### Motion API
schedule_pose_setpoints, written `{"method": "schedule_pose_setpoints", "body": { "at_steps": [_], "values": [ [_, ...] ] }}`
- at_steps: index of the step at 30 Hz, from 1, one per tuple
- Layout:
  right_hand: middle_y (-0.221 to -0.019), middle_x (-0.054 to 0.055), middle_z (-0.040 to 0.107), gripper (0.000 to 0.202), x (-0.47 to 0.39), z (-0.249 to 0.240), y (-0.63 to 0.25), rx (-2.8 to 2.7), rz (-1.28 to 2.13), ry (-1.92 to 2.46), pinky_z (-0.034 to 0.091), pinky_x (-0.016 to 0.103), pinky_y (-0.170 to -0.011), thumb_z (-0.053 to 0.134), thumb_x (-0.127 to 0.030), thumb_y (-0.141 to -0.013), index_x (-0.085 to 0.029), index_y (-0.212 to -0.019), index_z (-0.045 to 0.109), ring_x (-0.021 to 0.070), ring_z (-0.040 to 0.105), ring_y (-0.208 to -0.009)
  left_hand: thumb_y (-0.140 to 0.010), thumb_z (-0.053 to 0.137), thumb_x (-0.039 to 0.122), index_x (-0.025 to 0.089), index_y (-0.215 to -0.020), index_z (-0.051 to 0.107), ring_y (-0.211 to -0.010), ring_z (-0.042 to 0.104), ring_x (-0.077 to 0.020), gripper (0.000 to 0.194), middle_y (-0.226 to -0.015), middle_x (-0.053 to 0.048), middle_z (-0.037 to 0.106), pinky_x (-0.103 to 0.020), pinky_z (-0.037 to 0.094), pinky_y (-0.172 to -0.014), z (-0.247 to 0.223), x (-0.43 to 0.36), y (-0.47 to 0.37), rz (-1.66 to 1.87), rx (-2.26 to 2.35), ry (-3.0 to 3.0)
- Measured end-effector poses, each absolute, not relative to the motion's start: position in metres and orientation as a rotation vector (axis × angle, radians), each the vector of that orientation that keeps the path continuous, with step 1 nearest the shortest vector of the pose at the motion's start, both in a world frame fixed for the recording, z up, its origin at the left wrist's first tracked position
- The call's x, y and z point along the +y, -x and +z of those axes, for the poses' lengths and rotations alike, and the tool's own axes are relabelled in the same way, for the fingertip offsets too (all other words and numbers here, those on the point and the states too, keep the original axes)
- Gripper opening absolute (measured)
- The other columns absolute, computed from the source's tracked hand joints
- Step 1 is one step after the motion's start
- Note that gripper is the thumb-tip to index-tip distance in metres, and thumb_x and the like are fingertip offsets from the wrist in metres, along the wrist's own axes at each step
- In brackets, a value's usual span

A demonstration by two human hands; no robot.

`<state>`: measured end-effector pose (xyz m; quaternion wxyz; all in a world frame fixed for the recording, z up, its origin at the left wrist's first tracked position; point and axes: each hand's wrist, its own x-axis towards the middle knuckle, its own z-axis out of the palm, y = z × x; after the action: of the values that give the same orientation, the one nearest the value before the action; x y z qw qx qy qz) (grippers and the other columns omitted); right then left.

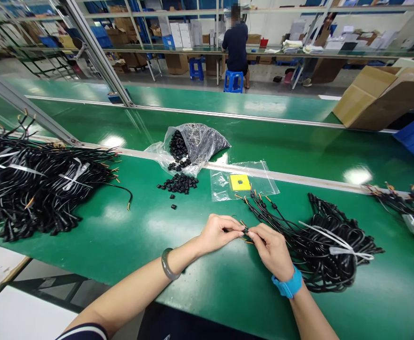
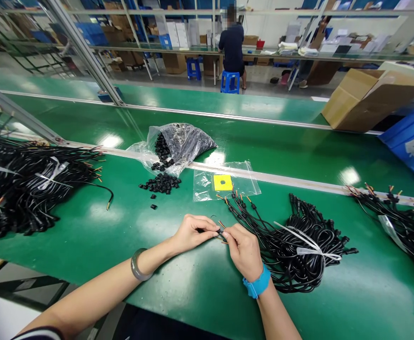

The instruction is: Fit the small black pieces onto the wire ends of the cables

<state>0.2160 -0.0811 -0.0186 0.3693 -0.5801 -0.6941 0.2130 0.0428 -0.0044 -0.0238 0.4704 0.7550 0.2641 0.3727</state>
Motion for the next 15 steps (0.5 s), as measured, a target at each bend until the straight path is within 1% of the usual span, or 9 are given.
{"method": "schedule_pose_setpoints", "body": {
  "at_steps": [3,8,15],
  "values": [
    [-0.071,0.001,0.056,0.022,-0.0815,-0.0174,-0.2165,-1.779,0.588,1.478,0.038,0.023,-0.061,0.045,-0.024,-0.094,-0.019,-0.079,0.061,0.0123,0.053,-0.066,-0.077,0.07,0.019,0.013,-0.079,0.076,-0.074,0.071,-0.0168,0.008,-0.081,-0.01,0.075,-0.023,0.057,-0.07,-0.0242,-0.0043,-0.0437,0.971,0.572,-1.87],
    [-0.07,0.001,0.056,0.023,-0.082,-0.0195,-0.216,-1.807,0.618,1.49,0.037,0.024,-0.06,0.045,-0.024,-0.093,-0.019,-0.077,0.061,0.0126,0.053,-0.065,-0.082,0.064,0.017,0.013,-0.082,0.075,-0.077,0.071,-0.0164,0.011,-0.082,-0.01,0.074,-0.023,0.057,-0.072,-0.026,-0.0032,-0.0438,1.0,0.474,-1.972],
    [-0.068,0.0,0.055,0.024,-0.083,-0.0225,-0.2162,-1.821,0.622,1.499,0.037,0.023,-0.059,0.045,-0.023,-0.093,-0.019,-0.074,0.06,0.0121,0.053,-0.064,-0.088,0.056,0.019,0.013,-0.083,0.072,-0.079,0.07,-0.0159,0.018,-0.085,-0.01,0.074,-0.023,0.057,-0.073,-0.0323,-0.0026,-0.0426,0.991,0.389,-2.09]
  ]
}}
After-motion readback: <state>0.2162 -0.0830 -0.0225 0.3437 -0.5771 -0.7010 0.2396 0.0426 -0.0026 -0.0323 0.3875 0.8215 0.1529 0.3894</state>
